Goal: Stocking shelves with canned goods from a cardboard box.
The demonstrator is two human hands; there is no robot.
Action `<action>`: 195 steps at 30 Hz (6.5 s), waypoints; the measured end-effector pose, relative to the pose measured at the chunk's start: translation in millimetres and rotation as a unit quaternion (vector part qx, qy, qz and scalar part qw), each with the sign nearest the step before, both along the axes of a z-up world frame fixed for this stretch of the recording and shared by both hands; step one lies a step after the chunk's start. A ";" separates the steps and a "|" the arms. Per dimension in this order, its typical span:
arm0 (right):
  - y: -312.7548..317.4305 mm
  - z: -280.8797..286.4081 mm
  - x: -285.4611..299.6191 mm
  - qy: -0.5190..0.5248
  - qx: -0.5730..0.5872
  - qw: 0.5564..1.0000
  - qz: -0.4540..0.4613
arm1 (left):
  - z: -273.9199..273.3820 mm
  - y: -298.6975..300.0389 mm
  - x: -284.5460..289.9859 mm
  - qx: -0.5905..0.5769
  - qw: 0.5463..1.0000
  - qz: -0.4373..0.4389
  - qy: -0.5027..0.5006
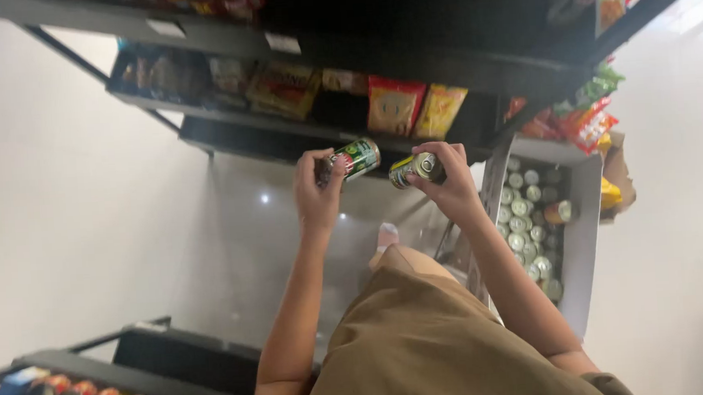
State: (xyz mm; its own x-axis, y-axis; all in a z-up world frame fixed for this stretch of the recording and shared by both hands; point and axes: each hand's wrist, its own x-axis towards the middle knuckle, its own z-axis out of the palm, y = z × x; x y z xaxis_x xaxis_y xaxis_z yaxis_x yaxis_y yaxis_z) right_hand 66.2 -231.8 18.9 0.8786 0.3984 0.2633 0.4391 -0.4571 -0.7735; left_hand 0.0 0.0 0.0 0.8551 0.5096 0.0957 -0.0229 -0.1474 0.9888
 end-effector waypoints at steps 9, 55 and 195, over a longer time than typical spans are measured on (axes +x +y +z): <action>43.1 65.8 127.2 -0.285 -0.010 0.957 -0.055 | 46.2 16.3 167.0 0.210 0.960 0.024 -0.185; 99.2 32.3 351.3 -0.225 -0.313 0.904 -0.185 | 9.0 55.6 323.2 0.428 0.856 -0.290 0.000; 244.3 -33.9 187.4 -0.180 0.085 0.950 -0.241 | -5.1 165.7 244.4 0.241 0.903 -0.259 -0.242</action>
State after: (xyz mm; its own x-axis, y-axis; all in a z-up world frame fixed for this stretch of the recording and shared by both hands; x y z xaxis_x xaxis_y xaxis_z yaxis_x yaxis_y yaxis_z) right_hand 253.6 12.5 -15.0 0.7892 -0.1018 0.6056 0.4610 -0.5534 -0.6937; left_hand 244.4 165.7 -5.1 0.7653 -0.1473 0.6266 -0.6247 -0.4045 0.6679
